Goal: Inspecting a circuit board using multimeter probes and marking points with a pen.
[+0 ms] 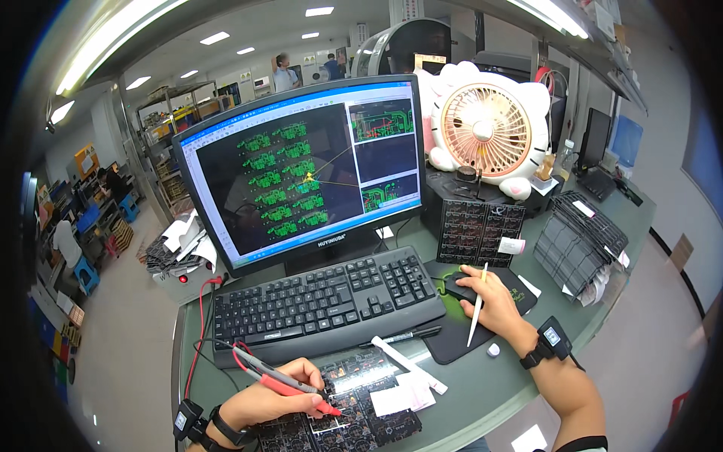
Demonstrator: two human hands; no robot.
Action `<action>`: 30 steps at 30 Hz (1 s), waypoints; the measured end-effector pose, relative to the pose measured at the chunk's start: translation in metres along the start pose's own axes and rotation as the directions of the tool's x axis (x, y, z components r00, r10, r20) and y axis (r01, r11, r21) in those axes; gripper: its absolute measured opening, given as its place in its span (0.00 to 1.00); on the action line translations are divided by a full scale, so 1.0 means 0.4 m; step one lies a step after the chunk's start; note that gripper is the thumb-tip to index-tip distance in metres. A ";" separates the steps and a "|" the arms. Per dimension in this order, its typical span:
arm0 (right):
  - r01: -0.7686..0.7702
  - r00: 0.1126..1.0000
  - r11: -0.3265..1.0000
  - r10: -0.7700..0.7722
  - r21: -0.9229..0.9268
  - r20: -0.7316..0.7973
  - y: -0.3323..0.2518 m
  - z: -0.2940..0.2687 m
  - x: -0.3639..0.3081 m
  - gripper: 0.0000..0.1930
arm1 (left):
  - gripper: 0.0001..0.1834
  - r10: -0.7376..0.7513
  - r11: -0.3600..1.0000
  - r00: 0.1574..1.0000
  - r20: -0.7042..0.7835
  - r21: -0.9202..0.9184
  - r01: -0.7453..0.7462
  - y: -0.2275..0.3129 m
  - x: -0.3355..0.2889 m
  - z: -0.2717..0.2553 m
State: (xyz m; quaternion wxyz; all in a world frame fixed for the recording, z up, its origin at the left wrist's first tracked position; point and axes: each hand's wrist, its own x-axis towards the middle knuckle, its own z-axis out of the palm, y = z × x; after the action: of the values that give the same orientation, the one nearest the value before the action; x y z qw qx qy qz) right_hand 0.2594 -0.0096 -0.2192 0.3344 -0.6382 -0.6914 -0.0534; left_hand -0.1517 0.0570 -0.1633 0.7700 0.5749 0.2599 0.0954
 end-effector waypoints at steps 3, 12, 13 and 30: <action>-0.005 1.000 1.000 0.005 -0.010 -0.004 0.000 0.000 0.005 0.22 | 0.13 0.011 1.000 1.000 0.009 -0.019 -0.010 0.000 0.006 -0.006; -0.037 0.999 0.999 0.038 0.036 -0.021 0.003 0.008 0.010 0.22 | 0.14 -0.004 1.000 1.000 0.008 -0.008 0.004 0.004 0.008 -0.010; -0.031 0.999 0.998 0.032 0.056 -0.019 0.003 0.009 0.009 0.22 | 0.14 0.001 1.000 1.000 0.002 -0.024 -0.001 0.004 0.008 -0.007; -0.009 1.000 0.998 0.007 0.059 0.026 0.001 0.005 0.010 0.21 | 0.13 0.003 1.000 1.000 -0.005 -0.002 -0.003 0.016 0.003 0.001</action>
State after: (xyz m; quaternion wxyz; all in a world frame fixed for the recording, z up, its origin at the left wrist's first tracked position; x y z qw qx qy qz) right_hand 0.2590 -0.0052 -0.2188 0.3444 -0.6315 -0.6943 -0.0235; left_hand -0.1497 0.0594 -0.1575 0.7698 0.5743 0.2608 0.0981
